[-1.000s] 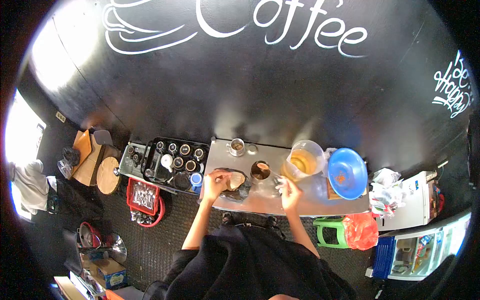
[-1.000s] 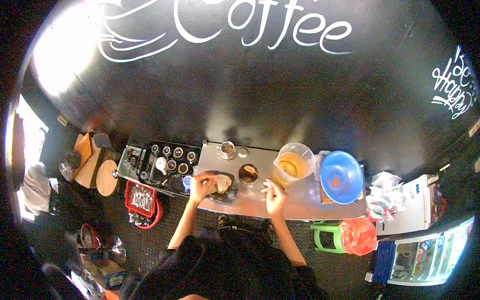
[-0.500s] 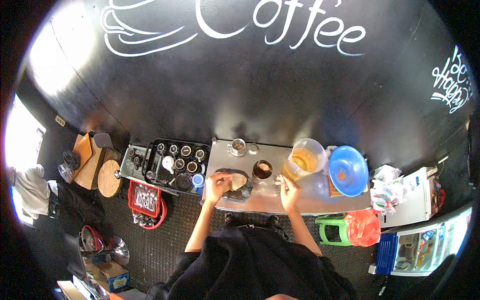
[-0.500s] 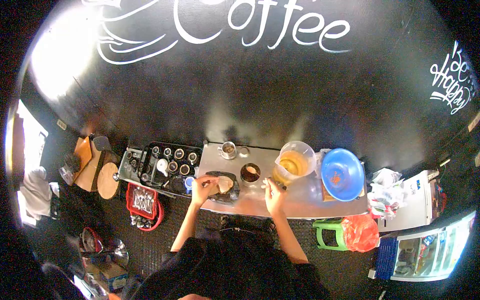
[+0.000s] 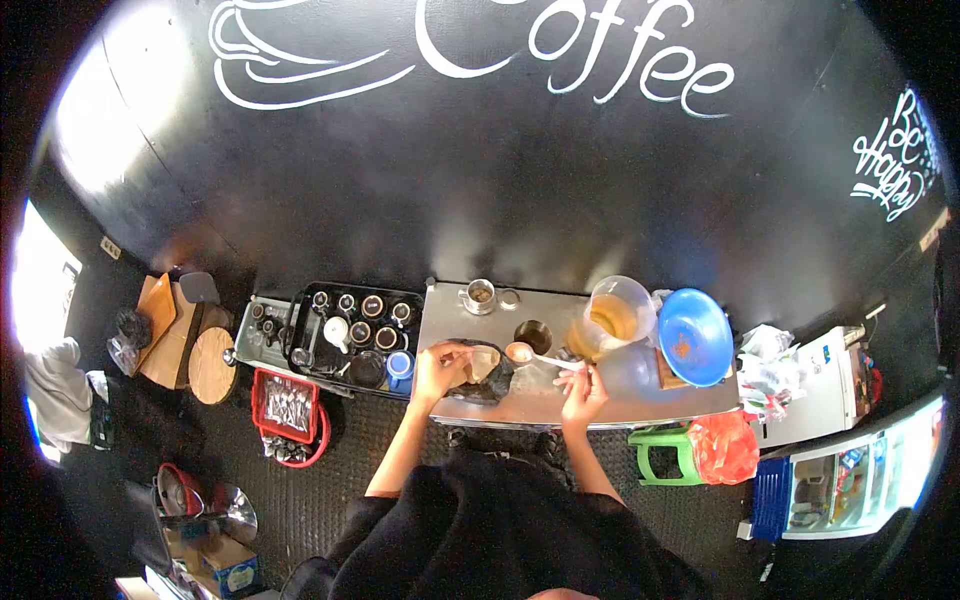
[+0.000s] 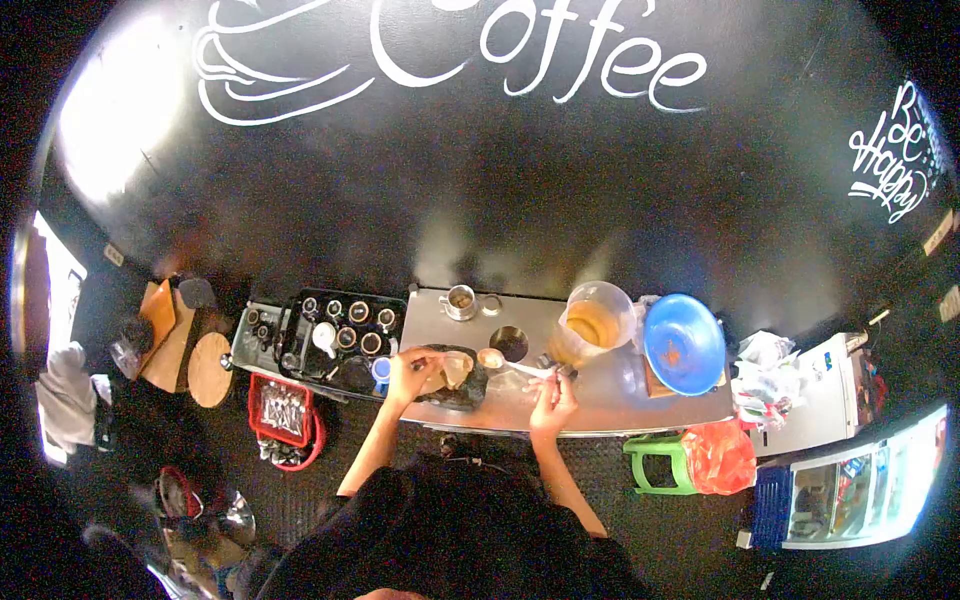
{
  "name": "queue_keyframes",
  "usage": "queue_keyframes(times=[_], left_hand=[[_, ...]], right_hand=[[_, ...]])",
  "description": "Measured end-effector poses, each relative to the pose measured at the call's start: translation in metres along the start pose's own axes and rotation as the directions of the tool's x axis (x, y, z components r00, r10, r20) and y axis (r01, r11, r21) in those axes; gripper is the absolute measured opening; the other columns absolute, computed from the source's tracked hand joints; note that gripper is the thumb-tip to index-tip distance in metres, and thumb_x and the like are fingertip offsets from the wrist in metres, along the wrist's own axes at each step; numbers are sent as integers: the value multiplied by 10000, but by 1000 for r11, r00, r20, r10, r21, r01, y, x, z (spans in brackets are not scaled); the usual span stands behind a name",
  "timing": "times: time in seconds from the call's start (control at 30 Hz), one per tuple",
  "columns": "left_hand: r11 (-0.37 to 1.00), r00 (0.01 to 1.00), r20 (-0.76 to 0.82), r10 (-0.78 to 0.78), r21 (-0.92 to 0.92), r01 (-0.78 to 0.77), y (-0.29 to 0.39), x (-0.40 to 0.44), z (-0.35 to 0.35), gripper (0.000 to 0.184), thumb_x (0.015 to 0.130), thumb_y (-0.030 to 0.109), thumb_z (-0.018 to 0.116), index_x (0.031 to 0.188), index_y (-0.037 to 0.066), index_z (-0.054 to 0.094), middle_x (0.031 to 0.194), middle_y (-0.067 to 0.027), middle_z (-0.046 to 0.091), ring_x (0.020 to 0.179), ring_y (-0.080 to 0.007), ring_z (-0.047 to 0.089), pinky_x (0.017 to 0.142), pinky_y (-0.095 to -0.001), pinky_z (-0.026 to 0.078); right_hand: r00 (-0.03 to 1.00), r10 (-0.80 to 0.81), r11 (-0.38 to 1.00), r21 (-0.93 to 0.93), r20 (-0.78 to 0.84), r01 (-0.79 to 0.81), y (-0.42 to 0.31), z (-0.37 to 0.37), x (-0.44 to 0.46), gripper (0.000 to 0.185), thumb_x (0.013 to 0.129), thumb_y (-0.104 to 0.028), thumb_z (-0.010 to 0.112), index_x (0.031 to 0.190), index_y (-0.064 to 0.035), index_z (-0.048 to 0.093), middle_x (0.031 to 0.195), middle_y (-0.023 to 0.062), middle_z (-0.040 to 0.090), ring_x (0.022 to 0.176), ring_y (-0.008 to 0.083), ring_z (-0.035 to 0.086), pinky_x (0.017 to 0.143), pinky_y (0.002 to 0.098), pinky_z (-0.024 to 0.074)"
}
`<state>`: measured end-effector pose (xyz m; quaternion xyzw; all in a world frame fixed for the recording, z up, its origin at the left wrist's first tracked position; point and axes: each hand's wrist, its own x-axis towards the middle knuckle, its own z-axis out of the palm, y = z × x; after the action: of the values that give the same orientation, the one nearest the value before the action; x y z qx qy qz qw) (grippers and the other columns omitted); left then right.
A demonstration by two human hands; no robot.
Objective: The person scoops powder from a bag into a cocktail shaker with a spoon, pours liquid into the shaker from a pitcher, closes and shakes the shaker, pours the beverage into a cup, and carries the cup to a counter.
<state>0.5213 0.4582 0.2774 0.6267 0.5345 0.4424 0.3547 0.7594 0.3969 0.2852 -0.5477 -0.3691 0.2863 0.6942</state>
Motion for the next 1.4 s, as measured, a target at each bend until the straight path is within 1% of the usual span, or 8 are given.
queue_keyframes(times=[0.33, 0.5, 0.73, 0.83, 1.07, 1.2, 1.37, 1.4], left_hand=[[1000, 997, 76, -25, -6, 25, -15, 5, 0, 156, 741, 52, 689, 892, 73, 716, 752, -69, 660, 588, -80, 530, 569, -234, 450], [999, 999, 5, 44, 11, -44, -33, 12, -8, 125, 757, 103, 691, 877, 85, 721, 743, -96, 677, 597, -111, 606, 566, -247, 470], [992, 982, 186, 40, 111, -62, -62, 1, 18, 112, 750, 162, 701, 849, 119, 730, 876, -80, 685, 795, -201, 650, 665, -321, 503], [958, 970, 182, 160, 208, -197, -73, -9, 40, 141, 735, 205, 718, 852, 126, 729, 923, -77, 674, 893, -228, 618, 763, -349, 485], [852, 801, 575, 166, 326, -411, -130, -26, 69, 380, 684, 199, 725, 1061, 203, 669, 1158, -56, 576, 1159, -284, 423, 981, -385, 367], [925, 917, 395, 50, 329, -192, -106, -34, 73, 427, 572, 148, 785, 988, 148, 691, 1146, -100, 550, 1117, -288, 467, 967, -386, 387], [939, 964, 243, 110, 293, -181, -44, -29, 62, 396, 568, 176, 800, 943, 100, 701, 1020, -67, 633, 1081, -268, 511, 939, -369, 411], [951, 982, 142, 124, 267, -158, -47, -27, 66, 387, 568, 190, 806, 927, 88, 702, 1027, -74, 631, 1079, -270, 519, 929, -372, 417]], right_hand=[[996, -22, 998, -61, -91, 17, -9, 14, -35, 185, 943, -106, 465, 879, 48, 546, 683, 92, 615, 535, 105, 556, 490, 217, 380], [974, 172, 983, -96, 145, -159, 49, 11, -42, 175, 935, -136, 490, 881, 14, 562, 665, 87, 630, 520, 107, 571, 461, 219, 377], [720, 653, 728, 66, 235, -683, 136, 19, -58, 192, 924, -155, 505, 980, 13, 580, 820, 169, 675, 545, 168, 619, 421, 221, 402], [675, 691, 671, 116, 260, -732, 144, 19, -56, 207, 927, -180, 508, 997, 3, 577, 849, 176, 676, 593, 181, 639, 452, 232, 424], [483, 715, 437, 216, 506, -873, 157, -1, -40, 257, 922, -216, 532, 1091, -23, 518, 957, 156, 657, 766, 221, 668, 589, 282, 480], [522, 710, 673, -238, 472, -700, 138, -26, -10, 460, 900, -258, 571, 1266, -10, 443, 969, 159, 654, 783, 224, 674, 572, 270, 516], [434, 520, 807, -255, 736, -533, 11, -79, 69, 415, 908, -242, 554, 1240, -2, 486, 893, 126, 678, 613, 152, 641, 496, 243, 499], [553, 515, 821, -191, 655, -538, 9, -96, 87, 382, 911, -250, 547, 1204, -7, 512, 874, 117, 681, 592, 147, 633, 496, 240, 499]])
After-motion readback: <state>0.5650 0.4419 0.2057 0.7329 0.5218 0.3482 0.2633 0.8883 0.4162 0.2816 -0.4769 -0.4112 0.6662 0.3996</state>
